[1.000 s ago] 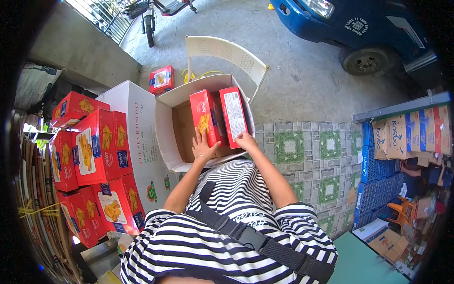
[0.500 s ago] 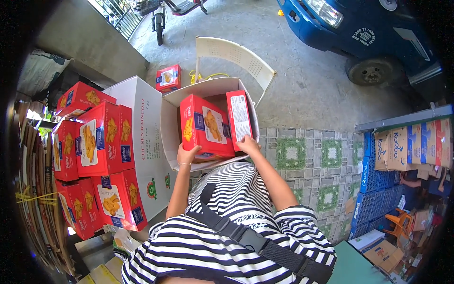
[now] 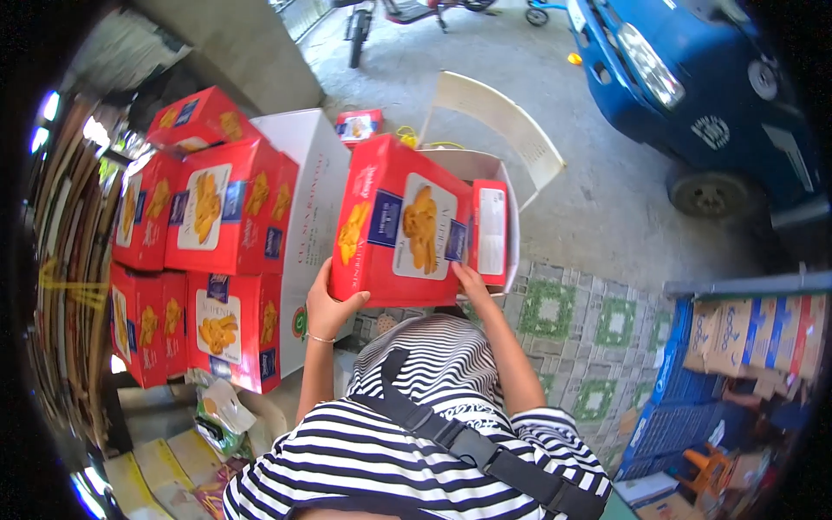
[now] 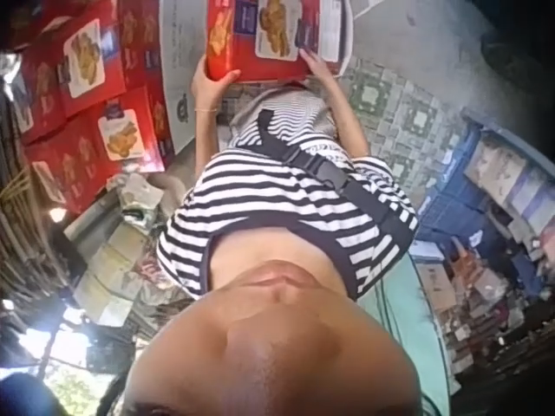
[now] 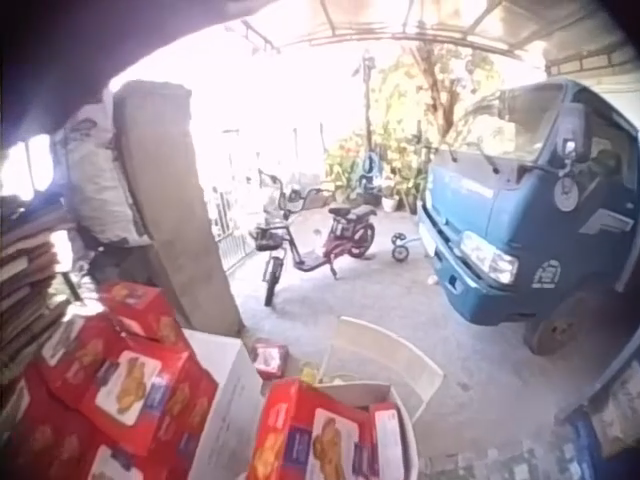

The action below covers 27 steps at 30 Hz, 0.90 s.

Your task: Packing smaller boxes of cookies into a larger plastic container.

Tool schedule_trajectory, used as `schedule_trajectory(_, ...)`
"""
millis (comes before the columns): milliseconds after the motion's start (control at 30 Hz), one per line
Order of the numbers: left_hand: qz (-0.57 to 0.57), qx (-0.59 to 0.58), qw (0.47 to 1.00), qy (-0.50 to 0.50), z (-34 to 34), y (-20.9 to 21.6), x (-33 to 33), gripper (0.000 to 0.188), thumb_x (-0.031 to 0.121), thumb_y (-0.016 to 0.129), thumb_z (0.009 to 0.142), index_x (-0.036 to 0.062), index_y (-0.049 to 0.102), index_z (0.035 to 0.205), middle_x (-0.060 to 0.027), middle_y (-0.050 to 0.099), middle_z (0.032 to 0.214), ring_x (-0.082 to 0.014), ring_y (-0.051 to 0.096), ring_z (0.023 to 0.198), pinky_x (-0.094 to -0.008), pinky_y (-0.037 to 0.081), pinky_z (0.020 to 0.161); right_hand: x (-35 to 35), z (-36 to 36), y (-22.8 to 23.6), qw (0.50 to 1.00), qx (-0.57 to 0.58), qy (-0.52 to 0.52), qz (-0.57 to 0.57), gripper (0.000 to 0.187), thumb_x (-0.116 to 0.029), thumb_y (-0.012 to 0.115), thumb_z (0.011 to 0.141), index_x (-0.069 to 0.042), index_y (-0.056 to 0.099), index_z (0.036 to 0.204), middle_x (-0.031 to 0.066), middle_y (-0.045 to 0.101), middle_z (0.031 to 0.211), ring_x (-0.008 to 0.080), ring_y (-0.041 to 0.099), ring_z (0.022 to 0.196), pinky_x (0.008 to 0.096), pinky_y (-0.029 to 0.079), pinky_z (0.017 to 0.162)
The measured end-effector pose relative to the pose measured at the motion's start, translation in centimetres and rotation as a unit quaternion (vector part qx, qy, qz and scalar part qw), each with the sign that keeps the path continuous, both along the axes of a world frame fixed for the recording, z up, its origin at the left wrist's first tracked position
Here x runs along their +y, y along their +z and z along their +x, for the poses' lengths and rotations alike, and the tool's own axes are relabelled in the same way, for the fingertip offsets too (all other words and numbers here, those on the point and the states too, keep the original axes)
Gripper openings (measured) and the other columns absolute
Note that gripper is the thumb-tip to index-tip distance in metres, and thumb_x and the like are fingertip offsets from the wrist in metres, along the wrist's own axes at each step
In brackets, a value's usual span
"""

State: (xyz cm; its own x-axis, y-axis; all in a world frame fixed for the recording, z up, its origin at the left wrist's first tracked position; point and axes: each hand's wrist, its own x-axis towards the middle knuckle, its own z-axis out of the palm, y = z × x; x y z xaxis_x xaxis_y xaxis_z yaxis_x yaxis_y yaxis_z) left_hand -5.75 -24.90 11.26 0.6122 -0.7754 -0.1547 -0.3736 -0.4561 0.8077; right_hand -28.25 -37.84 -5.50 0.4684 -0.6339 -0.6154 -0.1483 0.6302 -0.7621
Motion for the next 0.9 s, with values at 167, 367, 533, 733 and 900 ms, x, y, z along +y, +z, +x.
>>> schedule_trajectory(167,-0.088,-0.113,0.986,-0.089,2.4,3.3,1.9,0.090,0.035,0.073,0.047,-0.0043,0.038,0.121,-0.0182,0.054,0.102,-0.0301,0.056,0.093,-0.0358,0.044,0.080,2.9,2.3,2.0,0.988,-0.121,-0.050,0.079,0.062,-0.045,0.045,0.085,-0.023,0.016,0.135,0.0039,0.041,0.126,0.0198,0.048,0.102,0.0437,0.041,0.080)
schedule_trajectory(367,-0.151,-0.077,0.984,-0.051,6.0,3.7,7.5,0.100,0.037,0.073,0.049,-0.0069,0.028,0.127,-0.0234,0.043,0.118,-0.0339,0.045,0.110,-0.0361,0.035,0.093,1.2,7.5,5.1,0.951,-0.298,-0.079,-0.018,0.055,-0.026,0.046,0.089,-0.020,0.018,0.136,0.0041,0.037,0.131,0.0219,0.040,0.117,0.0406,0.035,0.096)
schedule_trajectory(533,-0.219,0.058,0.972,0.053,7.7,3.3,16.1,0.110,0.031,0.075,0.052,-0.0079,0.011,0.133,-0.0229,0.022,0.137,-0.0291,0.022,0.129,-0.0355,0.020,0.104,2.9,13.9,14.3,0.913,-0.338,0.089,-0.209,0.072,-0.030,0.051,0.083,-0.008,0.010,0.138,0.0077,0.019,0.141,0.0220,0.021,0.129,0.0393,0.019,0.106)
schedule_trajectory(733,-0.268,0.058,0.945,0.180,7.0,1.9,26.6,0.112,0.022,0.073,0.057,-0.0032,-0.002,0.135,-0.0154,0.026,0.135,-0.0229,0.030,0.123,-0.0329,0.025,0.101,8.4,21.4,18.9,0.866,-0.365,0.246,-0.237,0.086,-0.041,0.055,0.076,0.000,0.008,0.137,0.0114,0.020,0.141,0.0226,0.019,0.130,0.0386,0.016,0.105)
schedule_trajectory(900,-0.258,0.156,0.888,0.346,3.9,-0.2,30.5,0.086,0.026,0.071,0.066,-0.0026,0.023,0.131,-0.0132,0.040,0.124,-0.0215,0.038,0.117,-0.0343,0.030,0.098,14.0,27.1,22.7,0.813,-0.305,0.359,-0.342,0.068,-0.023,0.065,0.072,0.000,0.034,0.128,0.0193,0.026,0.137,0.0256,0.025,0.128,0.0377,0.022,0.102)
